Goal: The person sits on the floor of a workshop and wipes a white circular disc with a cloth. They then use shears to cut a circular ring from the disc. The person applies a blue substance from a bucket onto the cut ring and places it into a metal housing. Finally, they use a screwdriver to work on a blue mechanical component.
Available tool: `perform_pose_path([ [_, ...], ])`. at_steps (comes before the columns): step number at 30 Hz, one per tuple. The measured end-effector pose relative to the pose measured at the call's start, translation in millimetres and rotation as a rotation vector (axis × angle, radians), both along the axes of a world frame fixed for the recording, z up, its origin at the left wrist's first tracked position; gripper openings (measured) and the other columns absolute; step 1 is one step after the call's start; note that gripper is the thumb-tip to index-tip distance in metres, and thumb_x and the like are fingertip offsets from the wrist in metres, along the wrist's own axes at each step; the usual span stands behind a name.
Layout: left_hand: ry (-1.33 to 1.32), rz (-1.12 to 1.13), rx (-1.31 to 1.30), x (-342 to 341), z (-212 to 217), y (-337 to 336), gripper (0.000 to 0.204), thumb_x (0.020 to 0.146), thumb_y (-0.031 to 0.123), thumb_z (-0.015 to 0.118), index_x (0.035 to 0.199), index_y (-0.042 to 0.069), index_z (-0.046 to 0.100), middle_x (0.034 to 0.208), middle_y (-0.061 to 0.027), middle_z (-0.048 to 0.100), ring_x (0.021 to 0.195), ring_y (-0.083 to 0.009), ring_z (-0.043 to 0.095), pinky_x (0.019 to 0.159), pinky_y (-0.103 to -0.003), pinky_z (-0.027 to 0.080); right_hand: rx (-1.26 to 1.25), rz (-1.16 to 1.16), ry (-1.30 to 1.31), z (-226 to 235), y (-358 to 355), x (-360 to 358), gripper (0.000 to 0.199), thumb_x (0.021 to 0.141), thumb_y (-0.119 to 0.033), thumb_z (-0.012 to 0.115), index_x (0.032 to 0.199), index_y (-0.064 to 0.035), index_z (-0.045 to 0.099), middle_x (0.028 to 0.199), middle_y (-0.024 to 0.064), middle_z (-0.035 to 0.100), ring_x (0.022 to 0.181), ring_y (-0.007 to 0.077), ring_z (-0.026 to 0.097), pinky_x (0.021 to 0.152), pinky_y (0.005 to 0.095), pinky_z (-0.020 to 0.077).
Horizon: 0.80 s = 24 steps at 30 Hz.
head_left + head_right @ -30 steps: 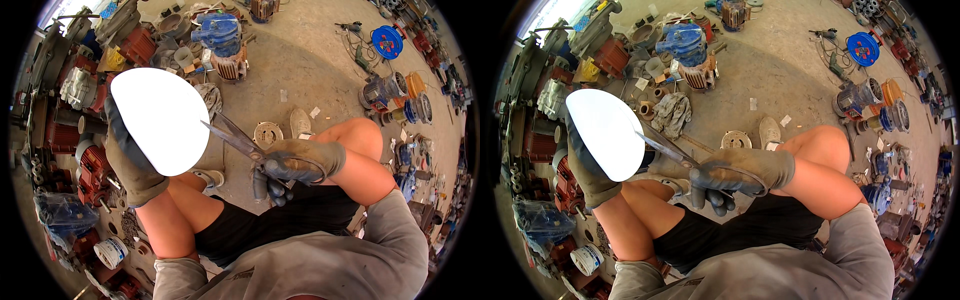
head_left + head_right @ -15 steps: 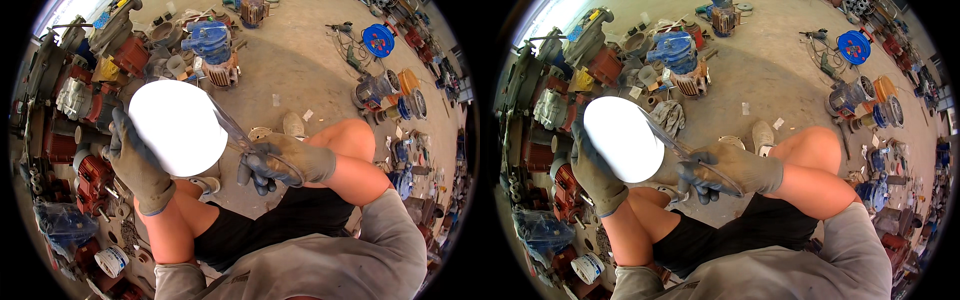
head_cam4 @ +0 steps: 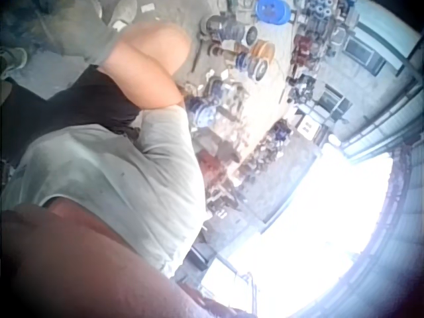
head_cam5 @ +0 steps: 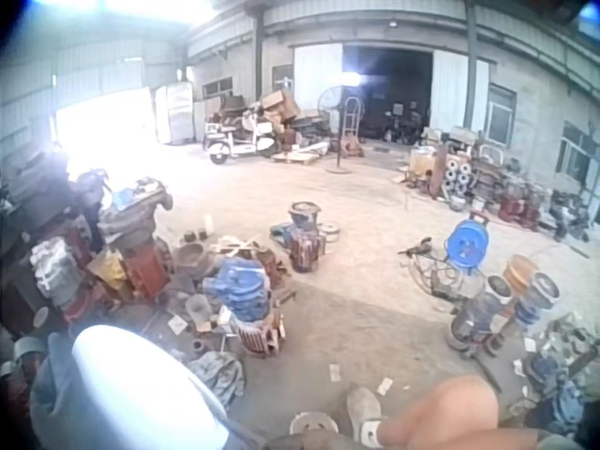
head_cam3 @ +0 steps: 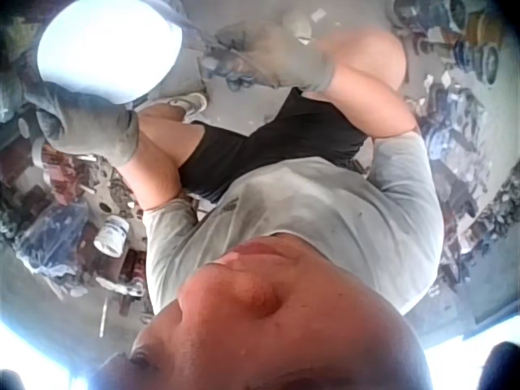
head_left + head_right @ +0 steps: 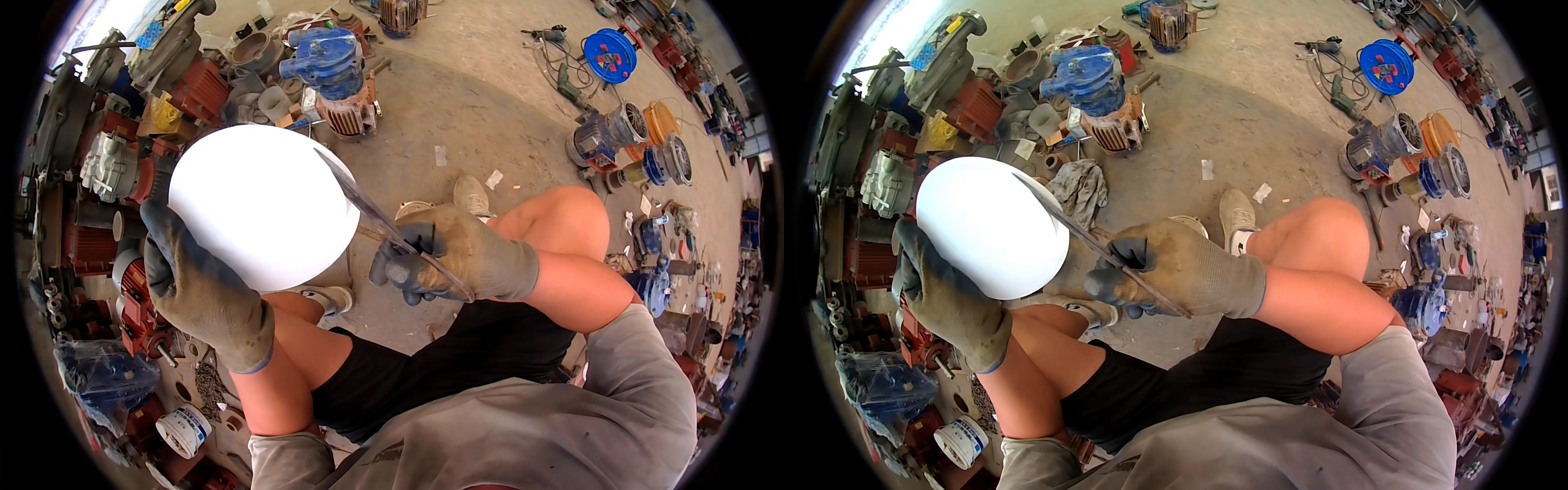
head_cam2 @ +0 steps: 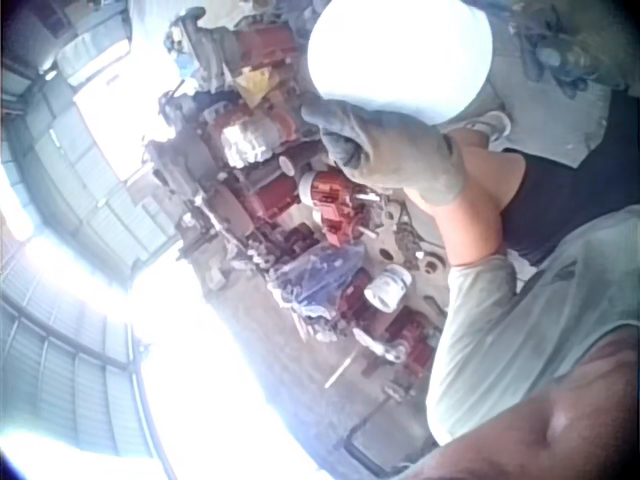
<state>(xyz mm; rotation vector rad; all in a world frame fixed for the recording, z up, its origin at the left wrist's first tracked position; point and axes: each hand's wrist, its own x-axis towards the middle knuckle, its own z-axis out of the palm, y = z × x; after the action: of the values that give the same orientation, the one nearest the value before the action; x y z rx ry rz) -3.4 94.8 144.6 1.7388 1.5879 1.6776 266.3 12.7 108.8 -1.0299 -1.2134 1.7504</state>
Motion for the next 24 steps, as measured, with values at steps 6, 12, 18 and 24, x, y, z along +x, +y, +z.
perform_pose_path([
  [6, 0.383, 0.050, 0.061, -5, -1, -2, 0.045, 0.106, 0.017, 0.064, 0.144, -0.008, 0.059, 0.146, -0.0144, 0.066, 0.118, -0.0168, 0.072, 0.099, -0.030, 0.058, -0.031, -0.015, 0.020, 1, 3, -2, 0.060, 0.083, -0.044, 0.093, 0.113, 0.0020, 0.069, 0.098, 0.0045, 0.072, 0.082, 0.0083, 0.066, 0.069, 0.0247, 0.0565],
  [12, 0.008, -0.065, -0.049, -16, -4, 0, 0.046, 0.110, 0.017, 0.057, 0.149, -0.007, 0.054, 0.146, -0.0170, 0.066, 0.117, -0.0180, 0.072, 0.097, -0.031, 0.059, -0.065, -0.030, -0.030, 7, 5, -3, 0.059, 0.079, -0.040, 0.096, 0.109, 0.0024, 0.069, 0.092, 0.0007, 0.068, 0.080, 0.0076, 0.063, 0.067, 0.0246, 0.0532],
  [18, 0.204, 0.065, 0.006, -10, 2, -6, 0.048, 0.110, 0.018, 0.059, 0.150, -0.007, 0.052, 0.142, -0.0176, 0.068, 0.116, -0.0184, 0.072, 0.096, -0.032, 0.059, -0.047, 0.008, -0.144, 7, 7, -1, 0.050, 0.079, -0.031, 0.096, 0.107, 0.0025, 0.071, 0.090, 0.0005, 0.068, 0.080, 0.0073, 0.062, 0.067, 0.0249, 0.0510],
  [24, 0.353, 0.077, 0.142, -12, -1, -5, 0.047, 0.105, 0.015, 0.066, 0.146, -0.007, 0.058, 0.138, -0.0149, 0.070, 0.111, -0.0170, 0.074, 0.094, -0.030, 0.059, -0.052, -0.044, -0.073, 4, 6, -2, 0.048, 0.079, -0.026, 0.095, 0.111, 0.0025, 0.073, 0.091, 0.0011, 0.070, 0.081, 0.0081, 0.062, 0.068, 0.0246, 0.0511],
])
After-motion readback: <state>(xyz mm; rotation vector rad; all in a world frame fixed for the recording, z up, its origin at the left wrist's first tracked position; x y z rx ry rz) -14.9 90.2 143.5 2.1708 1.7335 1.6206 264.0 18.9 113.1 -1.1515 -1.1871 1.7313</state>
